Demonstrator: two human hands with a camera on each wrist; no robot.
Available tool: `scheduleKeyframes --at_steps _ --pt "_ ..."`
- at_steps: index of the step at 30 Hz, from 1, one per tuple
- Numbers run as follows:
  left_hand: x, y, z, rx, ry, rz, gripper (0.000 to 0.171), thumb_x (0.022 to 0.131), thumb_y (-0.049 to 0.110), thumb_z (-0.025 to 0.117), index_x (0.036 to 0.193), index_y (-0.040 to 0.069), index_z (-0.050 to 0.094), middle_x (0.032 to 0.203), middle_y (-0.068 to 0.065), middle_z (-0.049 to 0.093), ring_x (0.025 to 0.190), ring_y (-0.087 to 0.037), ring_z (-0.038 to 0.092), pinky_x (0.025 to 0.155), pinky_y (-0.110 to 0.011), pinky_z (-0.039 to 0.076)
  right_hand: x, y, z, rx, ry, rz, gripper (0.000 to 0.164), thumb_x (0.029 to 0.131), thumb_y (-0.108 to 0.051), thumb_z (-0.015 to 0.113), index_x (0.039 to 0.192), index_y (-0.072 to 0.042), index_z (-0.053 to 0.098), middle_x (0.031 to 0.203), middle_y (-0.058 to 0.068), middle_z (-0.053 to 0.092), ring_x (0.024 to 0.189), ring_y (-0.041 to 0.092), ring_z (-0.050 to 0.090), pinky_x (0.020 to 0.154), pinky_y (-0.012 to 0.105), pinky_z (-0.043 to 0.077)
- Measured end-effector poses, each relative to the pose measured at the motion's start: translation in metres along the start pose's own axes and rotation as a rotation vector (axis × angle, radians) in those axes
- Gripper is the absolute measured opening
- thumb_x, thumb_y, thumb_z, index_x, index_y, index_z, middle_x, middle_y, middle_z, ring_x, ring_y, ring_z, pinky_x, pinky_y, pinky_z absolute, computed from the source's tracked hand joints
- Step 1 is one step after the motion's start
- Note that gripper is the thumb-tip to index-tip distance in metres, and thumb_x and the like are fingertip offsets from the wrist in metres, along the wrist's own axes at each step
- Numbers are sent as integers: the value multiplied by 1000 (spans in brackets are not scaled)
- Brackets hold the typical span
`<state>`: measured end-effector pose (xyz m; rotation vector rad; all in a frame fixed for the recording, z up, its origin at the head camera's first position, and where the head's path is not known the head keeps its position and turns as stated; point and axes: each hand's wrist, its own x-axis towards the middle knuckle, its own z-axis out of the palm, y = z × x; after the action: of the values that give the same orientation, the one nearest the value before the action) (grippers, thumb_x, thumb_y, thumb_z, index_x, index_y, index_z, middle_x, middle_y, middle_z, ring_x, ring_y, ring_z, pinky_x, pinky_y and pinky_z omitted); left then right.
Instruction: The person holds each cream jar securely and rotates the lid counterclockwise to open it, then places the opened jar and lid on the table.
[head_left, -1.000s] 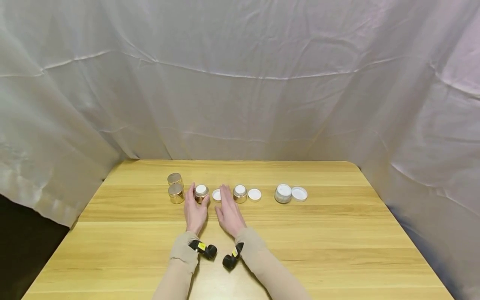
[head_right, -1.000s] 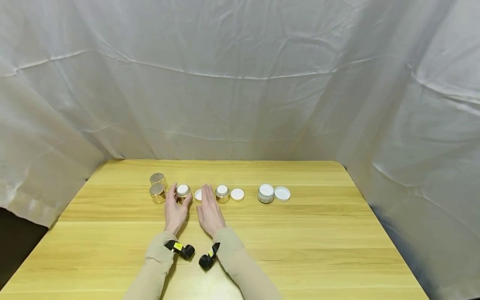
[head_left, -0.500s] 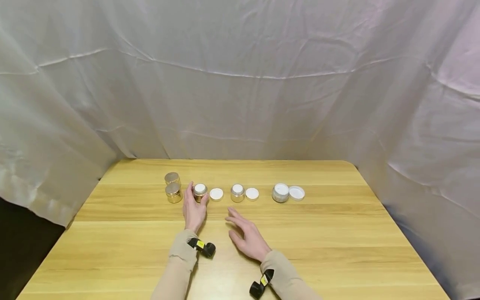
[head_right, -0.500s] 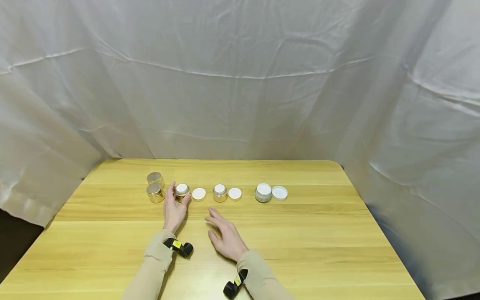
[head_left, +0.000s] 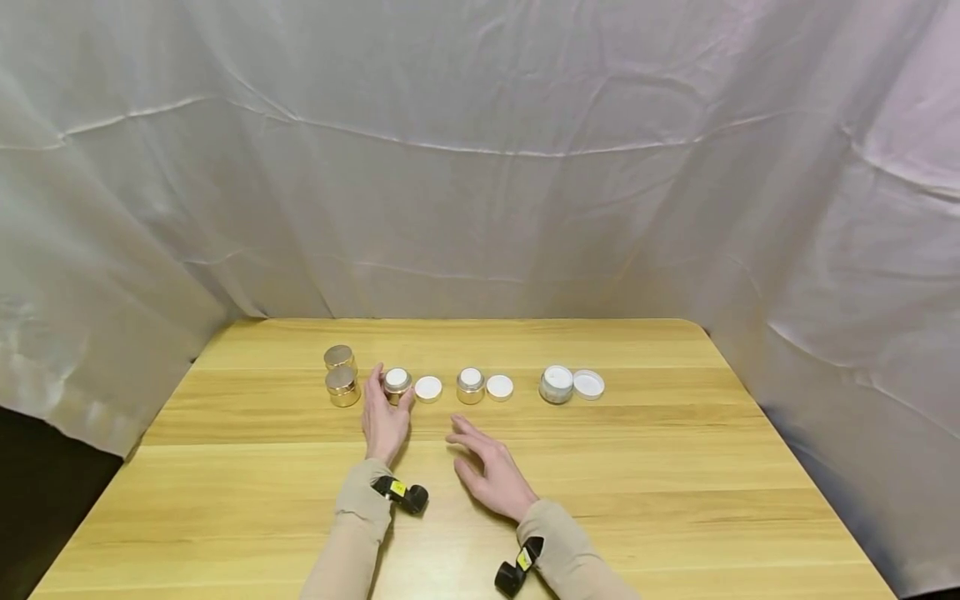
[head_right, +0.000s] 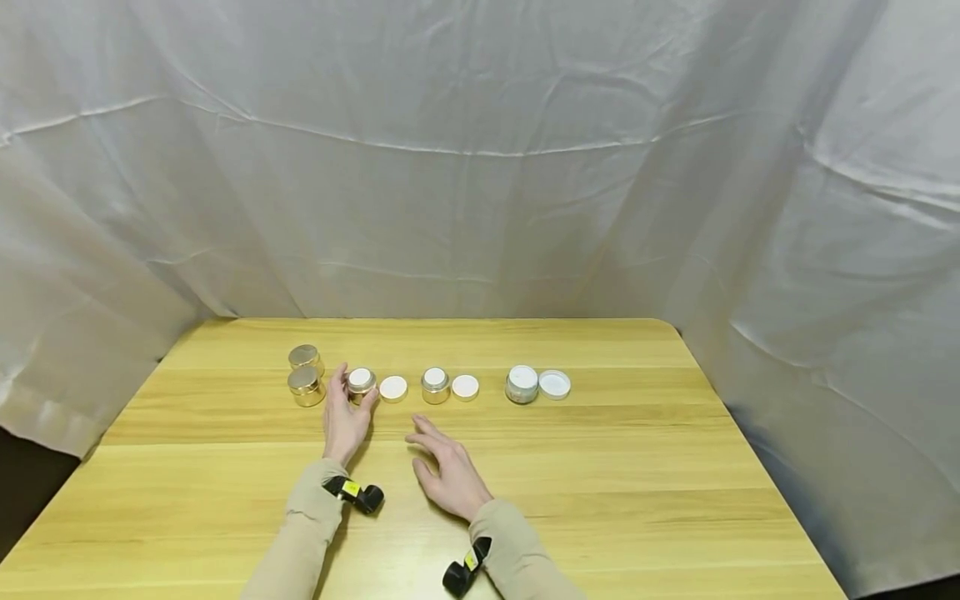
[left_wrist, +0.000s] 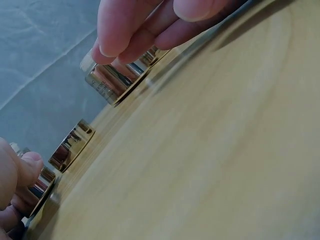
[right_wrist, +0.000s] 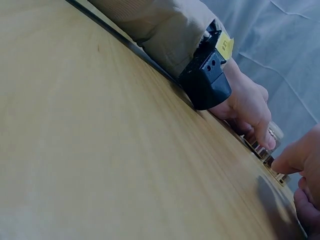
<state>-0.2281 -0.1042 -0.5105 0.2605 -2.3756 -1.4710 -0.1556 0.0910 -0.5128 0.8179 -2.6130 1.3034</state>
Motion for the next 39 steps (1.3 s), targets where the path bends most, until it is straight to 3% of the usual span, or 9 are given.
scheduleKeyframes --at_steps 5,9,14,18,21,23,26,31,39 --pt "0 -1 -1 -21 -16 9 80 91 13 72 155 4 25 147 -22 45 139 -43 46 114 -61 38 1 0 0 5 9 -1 34 92 -5 65 127 -4 66 156 13 46 145 29 44 120 49 36" --pt "-3 -3 -3 -172 6 21 82 86 1 70 154 0 25 148 -24 41 143 -44 39 122 -57 32 0 2 1 37 55 7 31 91 -4 65 123 -5 68 153 14 50 142 31 48 119 51 38" --pt "-6 -4 -6 -489 199 -5 66 83 -18 55 146 -2 39 139 -23 49 134 -34 50 120 -41 39 1 5 3 44 182 -20 26 89 1 64 113 -5 72 137 15 64 129 34 60 111 53 47" --pt "-5 -1 -9 -604 436 -48 52 84 -19 52 133 -1 51 117 -14 57 107 -18 60 99 -21 51 2 6 3 34 237 -48 22 88 1 66 108 -5 74 124 13 70 117 31 65 103 48 53" --pt "-4 0 -11 -563 610 -69 47 82 -15 58 126 3 57 106 -5 55 97 -16 55 88 -18 46 3 5 3 52 241 -57 20 89 1 67 107 -4 74 119 13 70 112 29 66 100 42 56" --pt "-3 -1 -13 -474 697 -81 49 81 -11 64 126 4 57 107 -5 53 102 -19 50 92 -24 41 3 5 3 78 237 -55 20 89 2 67 107 -4 73 118 13 70 109 28 67 98 38 58" --pt "-3 -2 -13 -301 744 -122 57 79 -2 73 131 6 52 119 -11 50 115 -27 44 105 -36 36 2 5 4 105 247 -50 20 89 5 66 105 -3 73 116 14 70 104 27 68 94 36 59" --pt "3 -8 -15 -83 697 -180 76 75 13 84 138 9 42 138 -21 45 132 -38 41 120 -52 29 -1 2 3 137 283 -21 19 88 10 65 102 1 73 111 15 70 93 29 67 85 34 62" --pt "20 -18 -30 58 519 -172 91 75 19 86 148 6 33 149 -22 43 141 -41 39 124 -56 23 0 -32 -11 163 309 43 17 86 16 62 98 9 71 103 23 69 87 35 65 79 33 62"
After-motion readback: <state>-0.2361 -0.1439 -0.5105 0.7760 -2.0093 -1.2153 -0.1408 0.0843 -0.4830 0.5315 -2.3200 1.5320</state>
